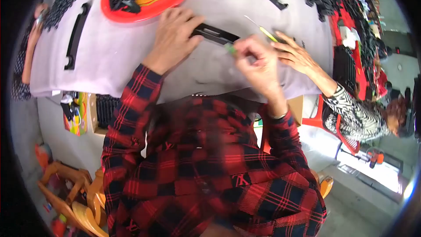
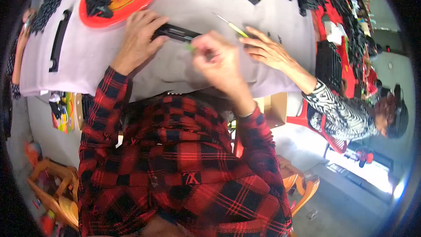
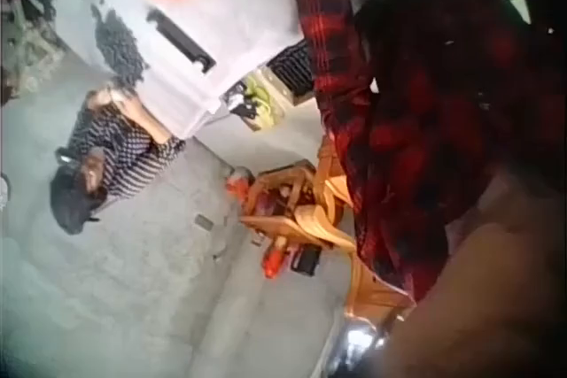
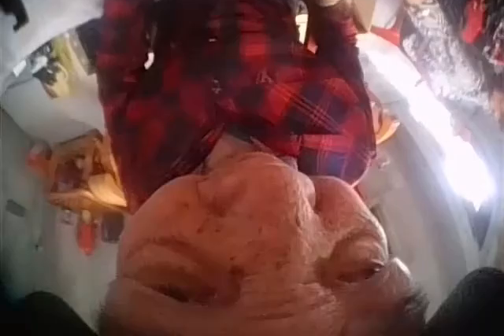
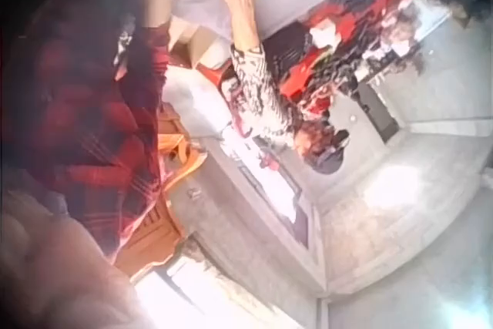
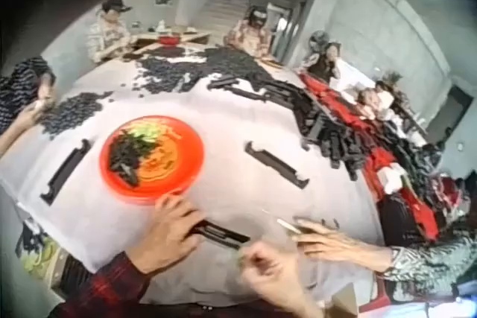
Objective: The person assembles level components by inserting vials into black plastic frames, positioning and securing them using a small tool, and pressing plastic housing pieces together by hand.
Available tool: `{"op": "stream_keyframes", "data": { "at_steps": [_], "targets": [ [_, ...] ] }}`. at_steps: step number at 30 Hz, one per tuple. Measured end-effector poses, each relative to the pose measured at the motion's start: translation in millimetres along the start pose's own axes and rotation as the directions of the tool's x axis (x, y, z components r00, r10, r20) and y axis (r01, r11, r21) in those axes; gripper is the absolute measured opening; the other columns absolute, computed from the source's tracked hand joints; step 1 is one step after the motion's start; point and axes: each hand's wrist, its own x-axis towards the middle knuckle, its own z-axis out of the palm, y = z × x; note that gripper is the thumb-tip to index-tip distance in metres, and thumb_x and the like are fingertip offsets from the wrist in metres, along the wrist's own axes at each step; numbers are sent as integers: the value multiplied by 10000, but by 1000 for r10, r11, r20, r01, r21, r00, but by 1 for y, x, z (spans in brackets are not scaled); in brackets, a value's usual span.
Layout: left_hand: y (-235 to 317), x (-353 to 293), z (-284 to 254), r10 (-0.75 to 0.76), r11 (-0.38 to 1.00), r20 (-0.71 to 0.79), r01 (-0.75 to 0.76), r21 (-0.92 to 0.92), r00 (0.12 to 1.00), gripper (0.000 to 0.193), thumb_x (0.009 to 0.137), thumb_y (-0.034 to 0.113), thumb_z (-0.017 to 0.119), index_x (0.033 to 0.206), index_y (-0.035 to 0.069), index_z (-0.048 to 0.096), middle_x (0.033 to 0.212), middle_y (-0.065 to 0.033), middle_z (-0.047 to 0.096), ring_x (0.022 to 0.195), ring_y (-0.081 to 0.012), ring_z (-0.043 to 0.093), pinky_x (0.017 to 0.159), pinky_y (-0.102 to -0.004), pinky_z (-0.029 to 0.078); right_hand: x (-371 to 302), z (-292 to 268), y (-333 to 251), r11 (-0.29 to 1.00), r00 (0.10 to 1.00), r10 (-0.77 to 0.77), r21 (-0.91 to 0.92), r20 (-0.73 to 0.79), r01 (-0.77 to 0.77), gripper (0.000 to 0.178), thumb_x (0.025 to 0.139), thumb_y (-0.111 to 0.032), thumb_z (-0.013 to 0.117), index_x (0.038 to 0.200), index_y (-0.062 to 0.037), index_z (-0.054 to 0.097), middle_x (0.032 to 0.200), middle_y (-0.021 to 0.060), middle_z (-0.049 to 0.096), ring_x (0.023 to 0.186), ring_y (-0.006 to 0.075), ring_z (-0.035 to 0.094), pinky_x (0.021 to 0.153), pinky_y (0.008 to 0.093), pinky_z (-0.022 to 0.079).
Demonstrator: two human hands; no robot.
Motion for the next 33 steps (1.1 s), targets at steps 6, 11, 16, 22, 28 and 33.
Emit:
{"op": "stream_keyframes", "data": {
  "at_steps": [6, 11, 16, 22, 28, 33],
  "targets": [
    [6, 0, 18, -56, 997, -97, 50, -55, 994, 462, 757, 193, 781, 1184, 60, 663, 1099, -81, 607, 1098, -320, 541, 938, -446, 435, -15, 15, 9, 992, 995, -94, -89, -21, 92, 171, 745, 45, 686, 897, -28, 660, 774, 69, 571, 628, 169, 578, 552, 319, 471],
    [6, -3, 15, -36, 996, -63, 31, -83, 997, 457, 782, 201, 755, 1195, 33, 656, 1105, -114, 595, 1068, -332, 535, 917, -445, 433, -17, 11, 24, 996, 995, -69, -66, -75, 64, 173, 741, 60, 664, 890, -27, 664, 780, 43, 578, 662, 132, 567, 571, 269, 456],
    [8, 0, 13, -73, 996, -27, 71, -56, 997, 476, 777, 197, 756, 1203, 20, 642, 1121, -115, 597, 1083, -336, 537, 921, -452, 427, -14, 17, 23, 995, 999, -27, -94, -16, 25, 188, 723, 6, 705, 895, -65, 674, 819, 69, 597, 663, 193, 604, 565, 325, 488],
    [8, -1, 10, -70, 997, -21, 69, -43, 997, 474, 794, 192, 743, 1223, 25, 633, 1137, -114, 599, 1121, -338, 535, 934, -454, 422, -14, 22, 29, 992, 993, -93, -89, -75, 87, 165, 727, 9, 692, 876, -52, 652, 814, 76, 584, 651, 213, 597, 551, 336, 480],
    [4, -2, 13, -63, 997, -12, 63, -40, 998, 466, 809, 169, 732, 1235, 18, 621, 1126, -131, 588, 1104, -339, 532, 939, -456, 416, -12, 26, 35, 988, 985, -140, -76, -97, 133, 152, 721, 20, 662, 860, -42, 653, 787, 83, 559, 645, 219, 572, 540, 333, 453],
    [6, -1, 11, -80, 997, 9, 80, -23, 997, 469, 814, 163, 728, 1245, 13, 616, 1130, -133, 580, 1095, -340, 528, 949, -452, 416, -12, 25, 35, 988, 985, -144, -63, -94, 138, 142, 713, 18, 667, 845, -35, 656, 786, 79, 561, 640, 205, 577, 548, 336, 471]
  ]
}}
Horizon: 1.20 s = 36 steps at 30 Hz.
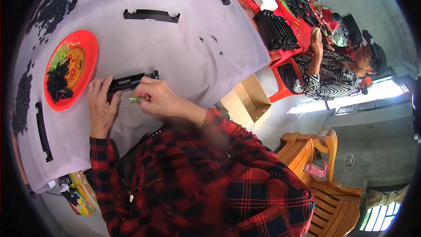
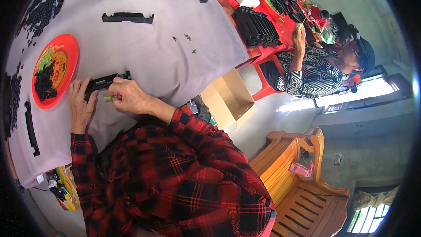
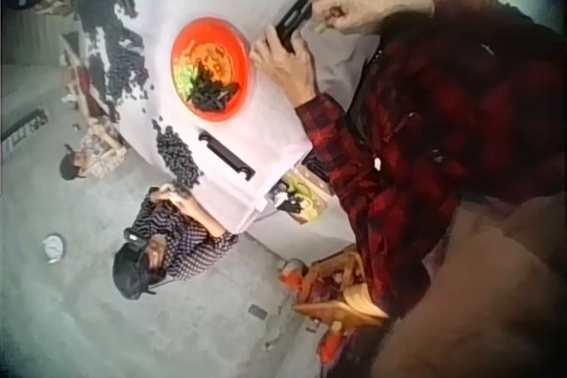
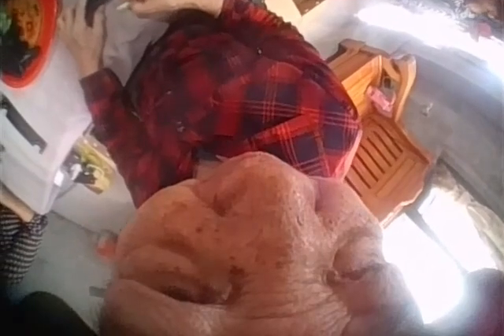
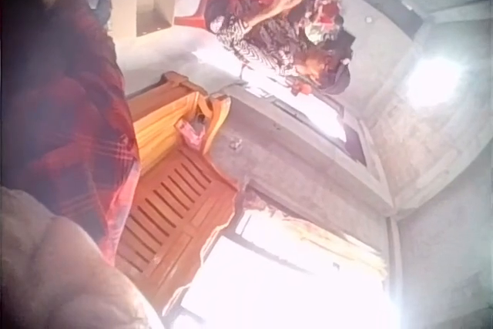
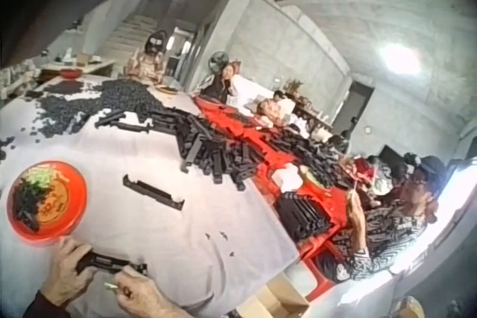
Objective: The person assembles level components by inserting vials into black plastic frames, positioning and securing them using a small tool, and pressing plastic housing pieces together by hand.
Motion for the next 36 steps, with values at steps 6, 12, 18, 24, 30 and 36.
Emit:
{"op": "stream_keyframes", "data": {
  "at_steps": [6, 12, 18, 24, 30, 36],
  "targets": [
    [-4, -3, 2, -13, 1000, 5, 13, -3, 1000, 472, 817, 160, 727, 1256, 25, 615, 1134, -135, 578, 1098, -342, 527, 966, -456, 414, 0, -2, -3, 996, 992, 95, -5, 80, -94, 136, 734, -14, 663, 868, -22, 641, 836, 119, 570, 708, 297, 612, 630, 388, 510],
    [-2, -2, 1, -8, 1000, 12, 8, 2, 1000, 468, 828, 166, 716, 1260, 18, 612, 1148, -135, 579, 1105, -344, 525, 968, -458, 413, -2, 1, 3, 1000, 1000, -19, -24, 20, 19, 172, 720, 23, 666, 882, -35, 655, 803, 81, 553, 647, 212, 590, 562, 334, 496],
    [-2, -2, 2, -10, 1000, 13, 10, -11, 1000, 463, 832, 161, 711, 1259, 13, 610, 1146, -139, 577, 1105, -346, 524, 972, -456, 410, -2, 1, 2, 999, 999, -6, -35, 32, 7, 173, 722, 31, 665, 884, -30, 657, 815, 83, 553, 655, 216, 597, 566, 335, 502],
    [-4, -3, 3, 4, 1000, 0, -4, 5, 1000, 460, 830, 150, 715, 1256, 12, 609, 1142, -143, 573, 1102, -350, 525, 973, -459, 411, -2, -1, -3, 997, 995, 73, 7, 74, -74, 138, 732, 2, 654, 867, -18, 636, 835, 120, 554, 753, 309, 608, 660, 406, 500],
    [-2, -1, 0, 1, 1000, 8, -1, -10, 1000, 454, 832, 147, 713, 1252, 9, 609, 1133, -143, 572, 1106, -354, 525, 973, -460, 410, -2, 3, 2, 1000, 999, 19, -24, 36, -18, 145, 730, 12, 657, 869, -25, 643, 831, 104, 551, 710, 271, 601, 621, 383, 497],
    [-2, -2, 1, 7, 1000, 2, -7, -6, 1000, 444, 839, 138, 706, 1253, 10, 607, 1131, -148, 570, 1105, -356, 528, 978, -462, 410, -3, 4, 5, 1000, 1000, -4, -27, 27, 4, 155, 726, 22, 662, 870, -27, 636, 805, 93, 537, 682, 249, 585, 598, 372, 480]
  ]
}}
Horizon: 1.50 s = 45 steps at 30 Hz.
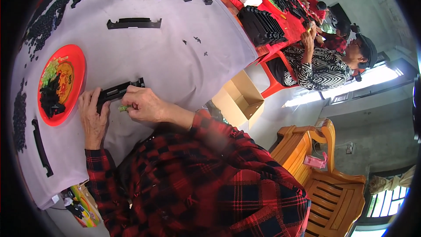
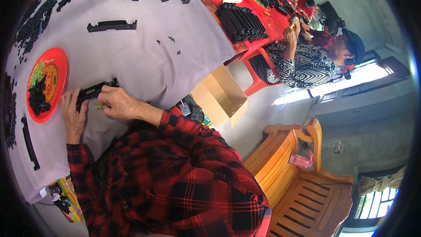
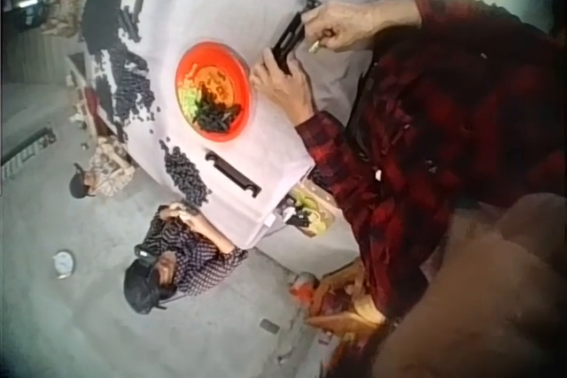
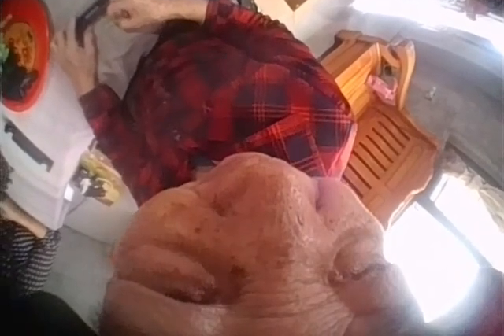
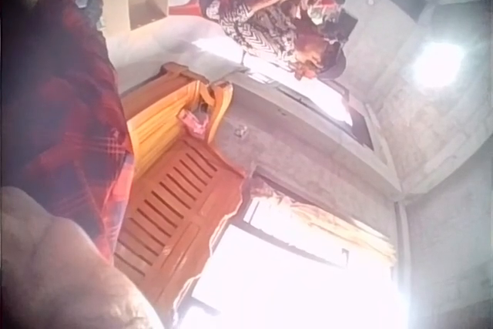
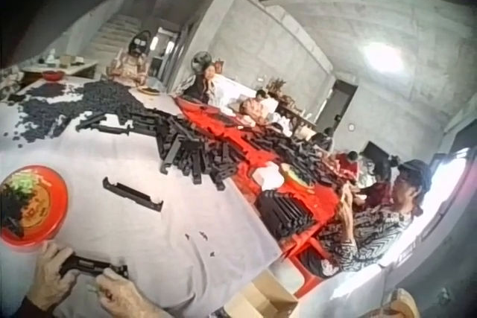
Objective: The person assembles level components by inserting vials into black plastic frames, positioning and securing them using a small tool, and pressing plastic housing pieces together by hand.
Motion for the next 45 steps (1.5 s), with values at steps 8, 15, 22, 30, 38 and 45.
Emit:
{"op": "stream_keyframes", "data": {
  "at_steps": [8, 15, 22, 30, 38, 45],
  "targets": [
    [-3, -2, 4, 4, 1000, 0, -4, -1, 1000, 447, 839, 131, 703, 1258, 13, 603, 1132, -151, 572, 1104, -358, 536, 977, -463, 420, -1, 1, 2, 1000, 1000, -4, 2, 11, 4, 156, 725, 12, 658, 873, -27, 632, 811, 96, 535, 699, 265, 585, 611, 377, 481],
    [-2, 0, 0, -3, 1000, 10, 3, 10, 1000, 458, 832, 129, 710, 1262, 15, 603, 1145, -151, 577, 1106, -359, 538, 978, -462, 423, 0, 0, 0, 1000, 1000, 3, 5, 6, -3, 154, 725, 17, 651, 869, -34, 635, 816, 97, 540, 716, 277, 591, 622, 385, 485],
    [-5, -1, 1, -1, 1000, 12, 1, 25, 1000, 466, 839, 140, 717, 1273, 17, 604, 1153, -147, 579, 1124, -357, 529, 990, -465, 415, 1, 1, 0, 1000, 1000, 17, -9, 1, -17, 153, 726, 22, 647, 867, -35, 635, 824, 100, 549, 727, 283, 599, 627, 386, 489],
    [-3, -2, 2, -7, 1000, 8, 7, 24, 1000, 467, 837, 134, 721, 1277, 23, 609, 1161, -140, 578, 1132, -355, 526, 990, -467, 413, 0, 1, 1, 1000, 1000, 13, 16, 8, -13, 162, 722, 27, 649, 873, -33, 642, 819, 101, 549, 714, 273, 602, 615, 378, 490],
    [-4, -1, 1, -3, 1000, 9, 3, 11, 1000, 467, 832, 125, 722, 1272, 19, 609, 1154, -141, 581, 1126, -354, 532, 986, -461, 419, 0, 1, -1, 1000, 1000, 15, 10, 5, -15, 168, 723, 26, 650, 880, -30, 644, 806, 97, 551, 711, 271, 601, 612, 377, 488],
    [-2, -1, 0, -6, 1000, 14, 5, 13, 1000, 459, 834, 124, 718, 1266, 15, 607, 1151, -146, 582, 1123, -355, 534, 977, -460, 426, 0, 1, 0, 1000, 1000, -1, 2, -7, 1, 161, 723, 25, 648, 874, -31, 646, 807, 100, 552, 717, 273, 603, 620, 380, 490]
  ]
}}
